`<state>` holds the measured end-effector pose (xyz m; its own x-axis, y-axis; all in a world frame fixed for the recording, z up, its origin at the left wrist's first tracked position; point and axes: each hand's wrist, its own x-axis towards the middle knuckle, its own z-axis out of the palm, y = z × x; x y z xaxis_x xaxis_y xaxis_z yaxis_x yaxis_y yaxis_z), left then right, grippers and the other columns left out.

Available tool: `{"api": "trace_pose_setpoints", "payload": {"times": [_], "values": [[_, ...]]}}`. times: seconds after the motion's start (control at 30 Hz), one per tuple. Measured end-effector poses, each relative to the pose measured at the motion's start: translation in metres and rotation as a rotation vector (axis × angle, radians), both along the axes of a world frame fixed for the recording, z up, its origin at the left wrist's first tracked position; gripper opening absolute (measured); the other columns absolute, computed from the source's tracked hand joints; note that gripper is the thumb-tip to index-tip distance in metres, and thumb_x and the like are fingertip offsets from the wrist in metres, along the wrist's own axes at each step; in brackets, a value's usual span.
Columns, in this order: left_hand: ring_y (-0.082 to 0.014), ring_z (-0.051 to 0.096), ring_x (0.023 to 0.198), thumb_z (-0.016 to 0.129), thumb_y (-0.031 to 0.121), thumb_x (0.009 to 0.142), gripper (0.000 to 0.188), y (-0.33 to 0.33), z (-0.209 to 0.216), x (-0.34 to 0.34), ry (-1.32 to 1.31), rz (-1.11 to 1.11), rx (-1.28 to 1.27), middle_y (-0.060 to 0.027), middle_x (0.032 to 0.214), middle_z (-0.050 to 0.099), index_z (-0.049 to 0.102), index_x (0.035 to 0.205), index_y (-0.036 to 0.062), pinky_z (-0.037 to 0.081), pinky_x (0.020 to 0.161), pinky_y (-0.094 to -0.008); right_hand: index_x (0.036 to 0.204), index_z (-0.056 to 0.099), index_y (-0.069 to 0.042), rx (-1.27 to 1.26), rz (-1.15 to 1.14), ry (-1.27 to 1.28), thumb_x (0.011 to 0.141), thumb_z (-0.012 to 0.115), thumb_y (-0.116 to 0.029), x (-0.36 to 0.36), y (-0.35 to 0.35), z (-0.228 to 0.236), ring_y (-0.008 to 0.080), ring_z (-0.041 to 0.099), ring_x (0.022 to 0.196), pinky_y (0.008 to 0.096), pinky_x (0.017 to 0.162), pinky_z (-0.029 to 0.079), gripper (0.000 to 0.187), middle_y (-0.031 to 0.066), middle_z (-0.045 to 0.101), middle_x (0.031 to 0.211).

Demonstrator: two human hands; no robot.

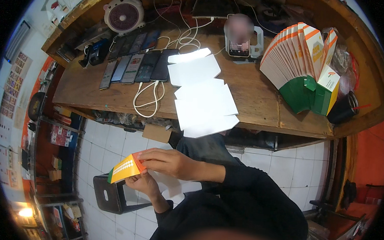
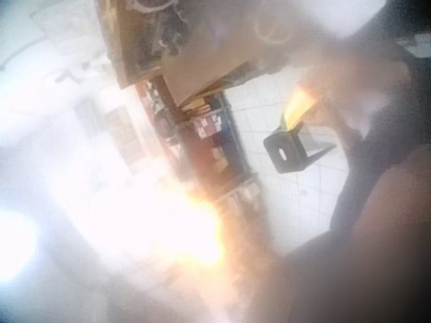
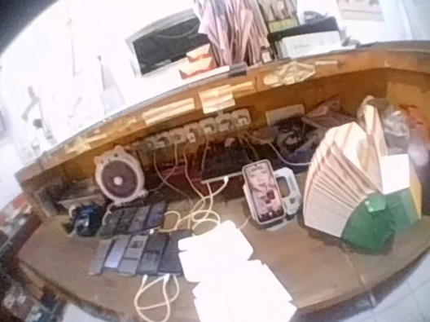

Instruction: The person sits on the floor and folds flat paper sheets into small rectangular boxes. They repeatedly pick up a sheet, fold the sides, tuck flaps, and place the finished box into a stack on the table. The person occasionally touches a smartphone on the table.

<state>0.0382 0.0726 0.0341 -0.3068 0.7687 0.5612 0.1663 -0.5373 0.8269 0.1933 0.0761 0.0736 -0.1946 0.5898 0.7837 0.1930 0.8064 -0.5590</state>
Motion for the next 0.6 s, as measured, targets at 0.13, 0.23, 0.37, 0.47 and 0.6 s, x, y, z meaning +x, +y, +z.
{"api": "trace_pose_setpoints", "payload": {"times": [0.13, 0.23, 0.37, 0.47, 0.6], "values": [[-0.0199, 0.064, 0.101, 0.070, 0.043, 0.088, 0.063, -0.001, 0.006, 0.003, -0.117, -0.108, 0.001, -0.0160, 0.114, 0.063, 0.049, 0.120, -0.0069, 0.050, 0.090, -0.0305, 0.123, 0.061, -0.003, 0.084, -0.072, -0.102, 0.086, 0.065, -0.004, -0.009, -0.006, -0.002, 0.0302, 0.053, 0.126, 0.0384, 0.105, 0.045, 0.037, 0.0164, 0.053, 0.138], [-0.0193, 0.063, 0.102, 0.063, 0.032, 0.095, 0.049, -0.003, 0.011, 0.004, -0.025, 0.019, -0.017, -0.0139, 0.113, 0.061, 0.048, 0.121, -0.0071, 0.049, 0.092, -0.0300, 0.130, 0.055, -0.003, 0.104, -0.217, -0.327, 0.087, 0.061, -0.006, -0.015, -0.014, -0.004, 0.0325, 0.042, 0.136, 0.0422, 0.110, 0.040, 0.043, 0.0191, 0.043, 0.146], [-0.0195, 0.059, 0.103, 0.055, 0.018, 0.100, 0.035, -0.008, 0.021, -0.009, 0.077, 0.119, -0.104, -0.0128, 0.112, 0.059, 0.045, 0.123, -0.0068, 0.048, 0.091, -0.0321, 0.135, 0.050, -0.004, 0.087, -0.153, -0.414, 0.090, 0.055, -0.005, -0.014, -0.011, -0.009, 0.0332, 0.034, 0.141, 0.0455, 0.115, 0.032, 0.045, 0.0210, 0.036, 0.148], [-0.0201, 0.057, 0.104, 0.044, 0.020, 0.100, 0.030, -0.012, 0.028, -0.027, -0.298, 0.017, -0.119, -0.0120, 0.113, 0.057, 0.052, 0.120, -0.0010, 0.045, 0.095, -0.0367, 0.139, 0.044, -0.005, -0.014, 0.038, 0.044, 0.093, 0.052, -0.006, -0.014, -0.003, -0.008, 0.0346, 0.034, 0.139, 0.0451, 0.116, 0.030, 0.047, 0.0215, 0.039, 0.143], [-0.0187, 0.055, 0.093, 0.039, 0.026, 0.097, 0.025, -0.021, 0.019, -0.055, -0.799, 0.115, -0.295, -0.0053, 0.091, 0.053, 0.052, 0.095, 0.0050, 0.044, 0.095, -0.0362, 0.142, 0.039, -0.008, -0.340, 0.194, 0.135, 0.099, 0.049, -0.013, -0.029, -0.001, -0.002, 0.0354, 0.046, 0.129, 0.0420, 0.109, 0.036, 0.044, 0.0198, 0.049, 0.134]]}}
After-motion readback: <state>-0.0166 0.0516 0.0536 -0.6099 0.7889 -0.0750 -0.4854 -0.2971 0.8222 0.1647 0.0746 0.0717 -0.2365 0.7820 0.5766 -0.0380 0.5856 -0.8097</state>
